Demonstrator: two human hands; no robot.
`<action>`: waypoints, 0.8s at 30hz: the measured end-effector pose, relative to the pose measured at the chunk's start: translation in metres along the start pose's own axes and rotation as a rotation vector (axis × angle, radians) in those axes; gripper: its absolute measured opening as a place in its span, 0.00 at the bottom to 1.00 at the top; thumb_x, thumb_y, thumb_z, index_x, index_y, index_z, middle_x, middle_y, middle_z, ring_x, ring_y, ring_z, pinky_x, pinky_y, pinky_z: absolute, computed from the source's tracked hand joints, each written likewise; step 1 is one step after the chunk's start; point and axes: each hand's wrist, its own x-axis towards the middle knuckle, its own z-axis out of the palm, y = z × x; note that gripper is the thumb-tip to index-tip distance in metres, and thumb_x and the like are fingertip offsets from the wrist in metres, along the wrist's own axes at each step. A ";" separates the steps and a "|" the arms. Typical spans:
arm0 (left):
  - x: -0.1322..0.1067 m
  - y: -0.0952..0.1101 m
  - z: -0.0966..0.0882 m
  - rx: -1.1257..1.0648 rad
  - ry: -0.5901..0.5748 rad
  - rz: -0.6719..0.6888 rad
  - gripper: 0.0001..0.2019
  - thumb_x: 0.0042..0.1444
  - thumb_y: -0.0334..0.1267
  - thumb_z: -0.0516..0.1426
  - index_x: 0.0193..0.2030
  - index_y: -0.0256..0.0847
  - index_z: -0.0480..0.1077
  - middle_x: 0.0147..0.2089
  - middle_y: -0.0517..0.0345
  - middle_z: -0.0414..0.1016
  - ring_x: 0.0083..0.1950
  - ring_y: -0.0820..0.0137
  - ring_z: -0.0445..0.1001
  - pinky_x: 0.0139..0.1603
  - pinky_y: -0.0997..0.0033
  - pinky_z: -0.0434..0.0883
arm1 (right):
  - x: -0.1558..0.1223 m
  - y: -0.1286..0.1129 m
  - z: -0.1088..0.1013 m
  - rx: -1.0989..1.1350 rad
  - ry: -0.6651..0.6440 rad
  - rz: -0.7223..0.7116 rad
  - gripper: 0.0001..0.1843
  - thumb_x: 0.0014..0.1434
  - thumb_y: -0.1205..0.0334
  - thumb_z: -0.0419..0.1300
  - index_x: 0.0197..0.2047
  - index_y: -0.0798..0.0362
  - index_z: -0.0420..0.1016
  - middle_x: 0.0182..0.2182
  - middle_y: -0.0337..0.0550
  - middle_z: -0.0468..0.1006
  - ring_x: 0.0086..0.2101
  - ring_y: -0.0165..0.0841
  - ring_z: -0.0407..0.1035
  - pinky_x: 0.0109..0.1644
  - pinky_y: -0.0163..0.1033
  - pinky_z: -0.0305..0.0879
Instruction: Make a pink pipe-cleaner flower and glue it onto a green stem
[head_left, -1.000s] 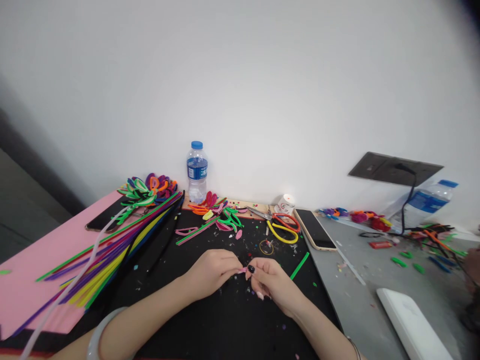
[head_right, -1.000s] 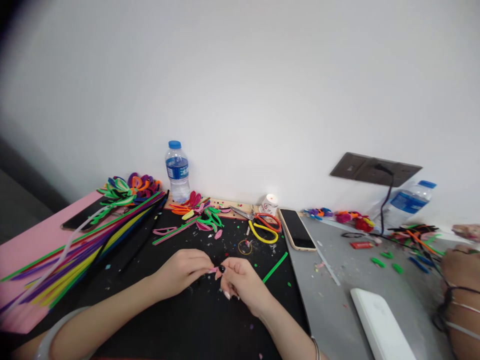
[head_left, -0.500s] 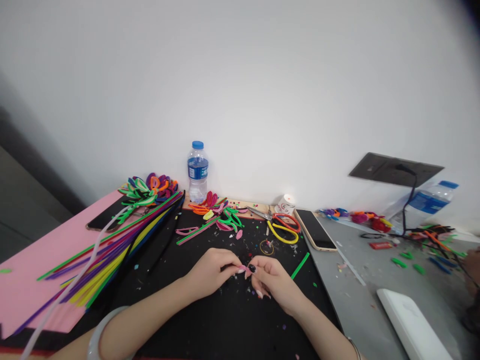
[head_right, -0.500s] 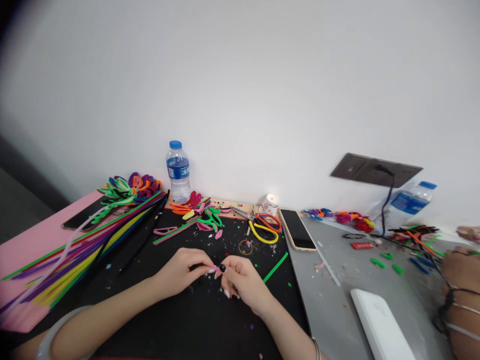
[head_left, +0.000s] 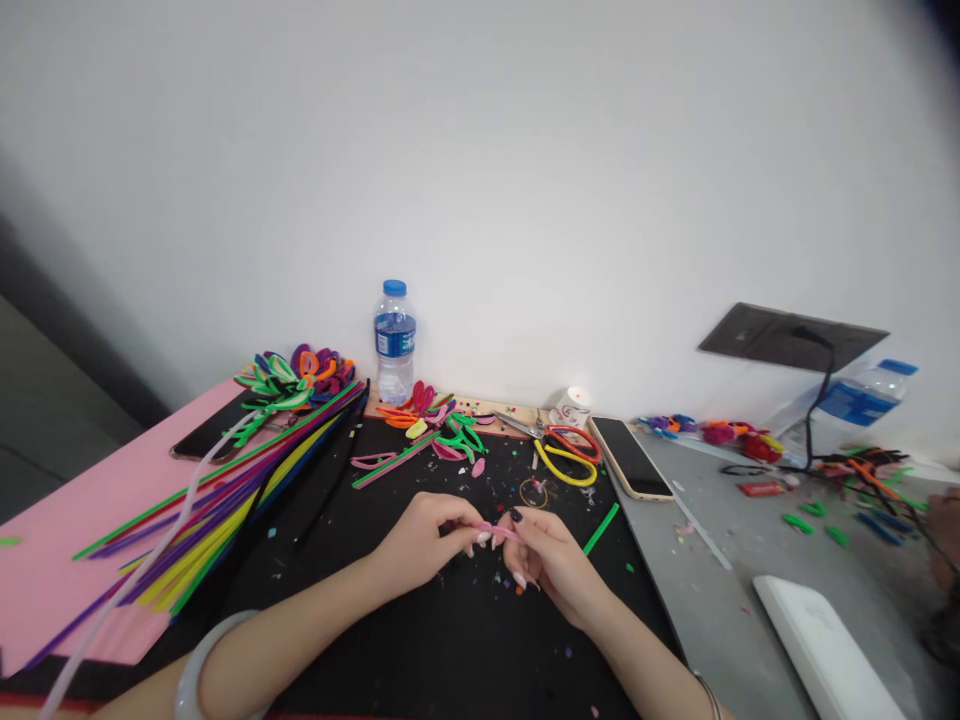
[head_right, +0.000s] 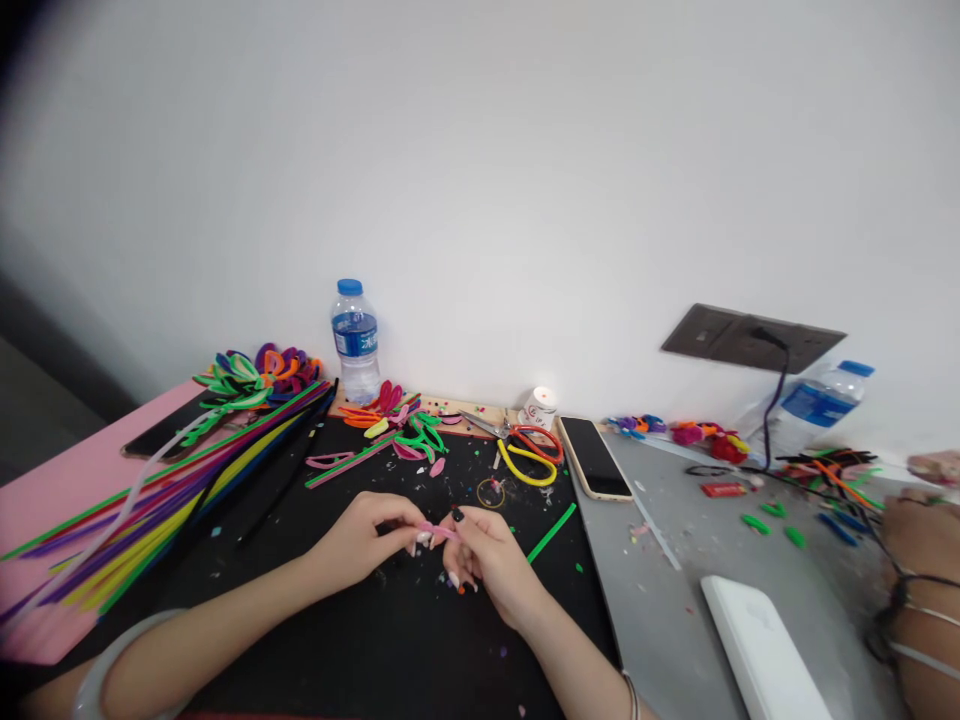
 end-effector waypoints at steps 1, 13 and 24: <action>0.000 0.000 0.000 -0.018 0.007 -0.015 0.07 0.52 0.31 0.57 0.29 0.34 0.76 0.24 0.58 0.76 0.25 0.74 0.71 0.28 0.78 0.66 | 0.000 0.000 0.000 0.007 0.010 0.003 0.20 0.59 0.49 0.52 0.29 0.57 0.72 0.12 0.34 0.67 0.12 0.22 0.51 0.16 0.30 0.41; 0.001 -0.006 0.001 -0.299 0.039 -0.172 0.07 0.51 0.36 0.59 0.29 0.33 0.72 0.22 0.60 0.72 0.25 0.73 0.71 0.29 0.75 0.67 | 0.000 0.001 0.000 0.086 0.082 -0.009 0.18 0.57 0.51 0.56 0.22 0.54 0.64 0.12 0.32 0.62 0.13 0.22 0.50 0.18 0.30 0.45; 0.001 -0.010 0.004 -0.385 -0.001 -0.211 0.08 0.50 0.38 0.60 0.29 0.33 0.71 0.26 0.58 0.75 0.23 0.75 0.70 0.29 0.74 0.69 | -0.002 -0.004 0.002 0.219 0.040 -0.037 0.16 0.57 0.55 0.58 0.22 0.54 0.63 0.11 0.30 0.57 0.14 0.22 0.43 0.19 0.32 0.40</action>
